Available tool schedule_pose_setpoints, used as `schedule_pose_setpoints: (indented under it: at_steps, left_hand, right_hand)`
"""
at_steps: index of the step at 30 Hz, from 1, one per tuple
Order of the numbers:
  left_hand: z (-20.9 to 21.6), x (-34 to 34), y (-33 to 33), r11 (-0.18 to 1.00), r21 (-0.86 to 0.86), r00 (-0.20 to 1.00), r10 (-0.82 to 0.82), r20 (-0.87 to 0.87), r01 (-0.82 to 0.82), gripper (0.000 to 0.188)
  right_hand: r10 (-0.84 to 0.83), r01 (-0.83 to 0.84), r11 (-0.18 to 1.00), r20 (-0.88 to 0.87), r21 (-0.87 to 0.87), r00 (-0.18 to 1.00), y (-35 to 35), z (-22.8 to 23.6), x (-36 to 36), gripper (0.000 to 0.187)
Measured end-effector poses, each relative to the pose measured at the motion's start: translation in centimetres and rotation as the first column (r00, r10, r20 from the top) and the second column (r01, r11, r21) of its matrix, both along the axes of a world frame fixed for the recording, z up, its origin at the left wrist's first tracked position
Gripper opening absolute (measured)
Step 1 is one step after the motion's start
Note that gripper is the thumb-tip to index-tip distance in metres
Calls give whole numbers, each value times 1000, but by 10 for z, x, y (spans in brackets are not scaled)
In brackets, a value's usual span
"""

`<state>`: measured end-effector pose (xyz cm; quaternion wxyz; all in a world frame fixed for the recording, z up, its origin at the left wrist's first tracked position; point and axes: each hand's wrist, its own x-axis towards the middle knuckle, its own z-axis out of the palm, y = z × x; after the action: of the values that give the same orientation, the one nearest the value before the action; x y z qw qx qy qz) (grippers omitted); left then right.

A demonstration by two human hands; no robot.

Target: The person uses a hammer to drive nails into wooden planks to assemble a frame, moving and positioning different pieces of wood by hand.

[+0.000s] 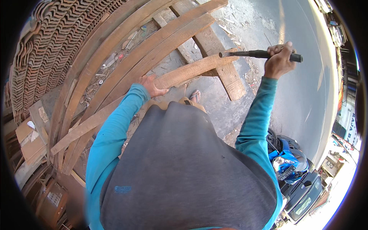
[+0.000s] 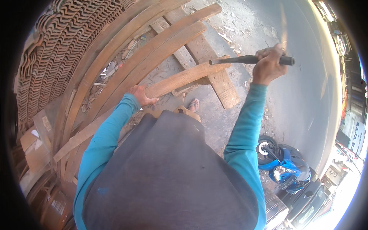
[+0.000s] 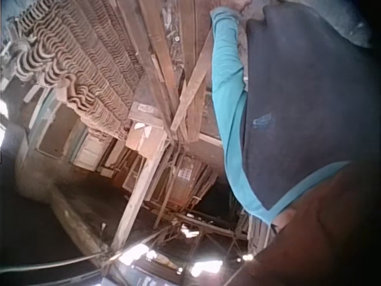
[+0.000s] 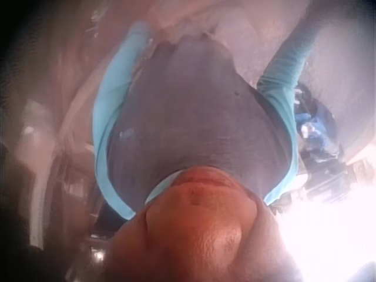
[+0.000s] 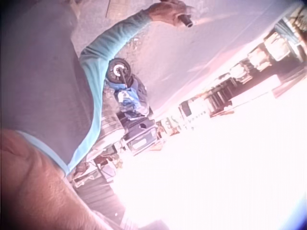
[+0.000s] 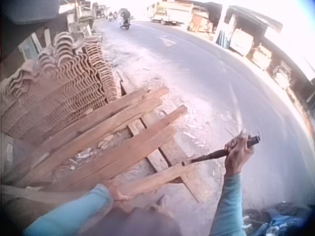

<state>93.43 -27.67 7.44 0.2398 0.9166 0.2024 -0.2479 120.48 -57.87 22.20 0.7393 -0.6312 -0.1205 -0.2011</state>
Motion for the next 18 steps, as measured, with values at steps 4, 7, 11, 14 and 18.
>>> schedule_pose_setpoints:
  at_steps: [4,7,11,14,18]
  left_hand:
    - [-16,-10,10,990,-139,994,13,113,3,82]
    - [-20,-15,3,1000,-13,995,-28,94,29,80]
    - [-19,-13,7,1000,-9,998,-25,65,26,81]
    - [-22,-18,3,1000,-7,999,-17,34,17,83]
    - [-28,-22,8,1000,16,995,-14,102,12,83]
  right_hand:
    - [-12,11,993,-1,-118,1000,59,-10,-36,27]
    - [20,-16,988,23,-154,1000,13,-18,1,27]
    - [-16,55,970,165,-238,986,9,-20,-22,32]
    - [-33,80,926,131,-370,991,47,-27,-43,27]
    - [158,-156,987,-79,39,984,4,5,-8,28]
